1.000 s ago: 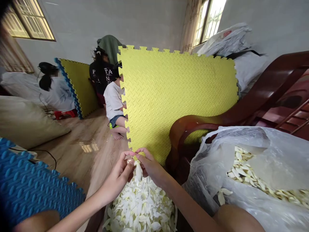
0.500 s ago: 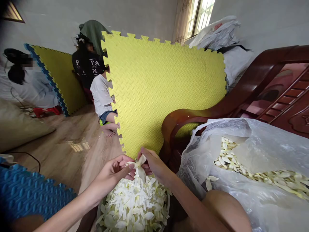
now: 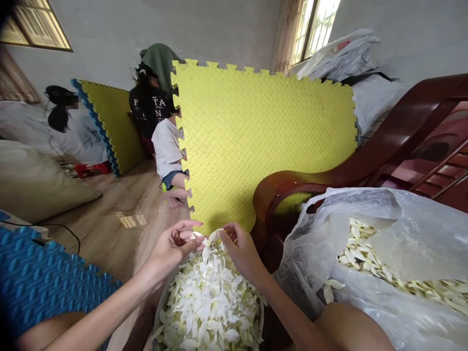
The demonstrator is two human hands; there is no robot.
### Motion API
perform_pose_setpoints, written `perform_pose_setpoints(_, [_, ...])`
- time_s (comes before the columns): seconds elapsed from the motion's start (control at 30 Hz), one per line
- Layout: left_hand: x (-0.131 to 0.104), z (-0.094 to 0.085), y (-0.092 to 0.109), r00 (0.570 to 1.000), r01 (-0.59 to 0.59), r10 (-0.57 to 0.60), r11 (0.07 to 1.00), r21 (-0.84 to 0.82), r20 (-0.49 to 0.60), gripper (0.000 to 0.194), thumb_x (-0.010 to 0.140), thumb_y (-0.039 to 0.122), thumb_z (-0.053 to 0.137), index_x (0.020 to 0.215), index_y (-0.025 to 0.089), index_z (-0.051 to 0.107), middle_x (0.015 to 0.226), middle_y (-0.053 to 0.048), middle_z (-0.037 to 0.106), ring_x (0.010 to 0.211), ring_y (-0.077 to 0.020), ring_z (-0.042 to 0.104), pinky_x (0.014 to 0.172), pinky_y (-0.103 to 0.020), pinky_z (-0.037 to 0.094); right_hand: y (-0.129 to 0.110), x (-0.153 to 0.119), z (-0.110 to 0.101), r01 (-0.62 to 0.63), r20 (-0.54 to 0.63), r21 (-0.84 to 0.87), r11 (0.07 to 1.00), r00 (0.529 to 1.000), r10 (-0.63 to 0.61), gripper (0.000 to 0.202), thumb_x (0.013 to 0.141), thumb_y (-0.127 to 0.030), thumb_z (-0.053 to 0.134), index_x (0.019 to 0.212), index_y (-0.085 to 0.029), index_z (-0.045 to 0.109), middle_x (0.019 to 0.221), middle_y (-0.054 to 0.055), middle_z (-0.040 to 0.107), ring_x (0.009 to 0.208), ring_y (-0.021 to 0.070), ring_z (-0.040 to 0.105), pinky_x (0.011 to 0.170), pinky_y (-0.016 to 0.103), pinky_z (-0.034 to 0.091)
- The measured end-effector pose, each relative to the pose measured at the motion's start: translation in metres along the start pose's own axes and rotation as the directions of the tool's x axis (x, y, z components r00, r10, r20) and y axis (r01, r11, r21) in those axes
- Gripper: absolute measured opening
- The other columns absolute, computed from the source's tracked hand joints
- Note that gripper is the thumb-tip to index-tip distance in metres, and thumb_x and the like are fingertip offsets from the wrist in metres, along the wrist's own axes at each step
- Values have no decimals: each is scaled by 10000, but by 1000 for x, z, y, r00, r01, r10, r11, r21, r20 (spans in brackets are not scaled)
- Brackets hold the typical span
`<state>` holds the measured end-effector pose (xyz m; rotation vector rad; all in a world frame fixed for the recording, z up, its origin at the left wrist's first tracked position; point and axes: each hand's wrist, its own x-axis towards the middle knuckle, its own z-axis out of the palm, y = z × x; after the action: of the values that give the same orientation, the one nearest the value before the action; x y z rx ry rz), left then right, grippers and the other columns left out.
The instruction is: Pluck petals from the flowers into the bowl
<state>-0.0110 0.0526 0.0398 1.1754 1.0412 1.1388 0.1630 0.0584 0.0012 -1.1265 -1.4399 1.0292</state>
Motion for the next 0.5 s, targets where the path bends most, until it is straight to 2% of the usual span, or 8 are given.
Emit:
perform_pose_setpoints(0.07, [1,-2,3,1000,12,-12,1000,-11,-23,582,539,331,837,995,133,536,532,36,661,554,-125,632,596,-224,478,-4,-2,0,158,-71,-189,969,982,-174,212,910,-390,538,837,-192,560,795,31,568,704,166,516,622,287,387])
perform_pose_setpoints(0.1, [1,-3,4,999,19,-19,1000,-19,-28,609,525,326,843,1006,134,524,532,29,670,545,-126,631,596,-228,479,-7,-4,1,225,-65,-250,942,966,-248,186,922,-349,525,817,-198,556,798,33,564,720,173,518,645,295,391])
perform_pose_setpoints(0.2, [0,-4,8,999,33,-34,999,-26,-32,655,498,322,859,1019,133,508,542,6,692,524,-116,615,584,-218,466,-15,-10,7,388,39,-292,874,918,-395,112,922,-279,530,844,-212,574,846,45,572,803,198,536,731,320,410])
perform_pose_setpoints(0.27, [-1,-5,9,999,37,-37,999,-14,-30,670,486,329,869,1017,138,507,556,-5,701,534,-121,619,569,-206,450,-18,-13,11,436,106,-269,858,899,-424,74,917,-267,541,917,-218,597,910,60,585,869,215,548,781,338,419])
perform_pose_setpoints(0.37, [-3,-6,11,999,30,-29,1000,11,-18,648,485,322,875,985,162,495,561,2,697,524,-121,610,539,-193,426,-18,-16,16,431,154,-245,868,902,-404,99,912,-279,553,959,-217,613,928,65,588,873,216,559,782,342,435])
perform_pose_setpoints(0.5, [-2,-10,12,997,-34,38,998,55,-66,630,430,203,895,913,177,491,439,115,557,402,-45,433,443,-145,309,-20,-18,18,358,174,-190,914,929,-328,127,904,-311,565,945,-207,623,897,53,613,836,198,576,777,337,451])
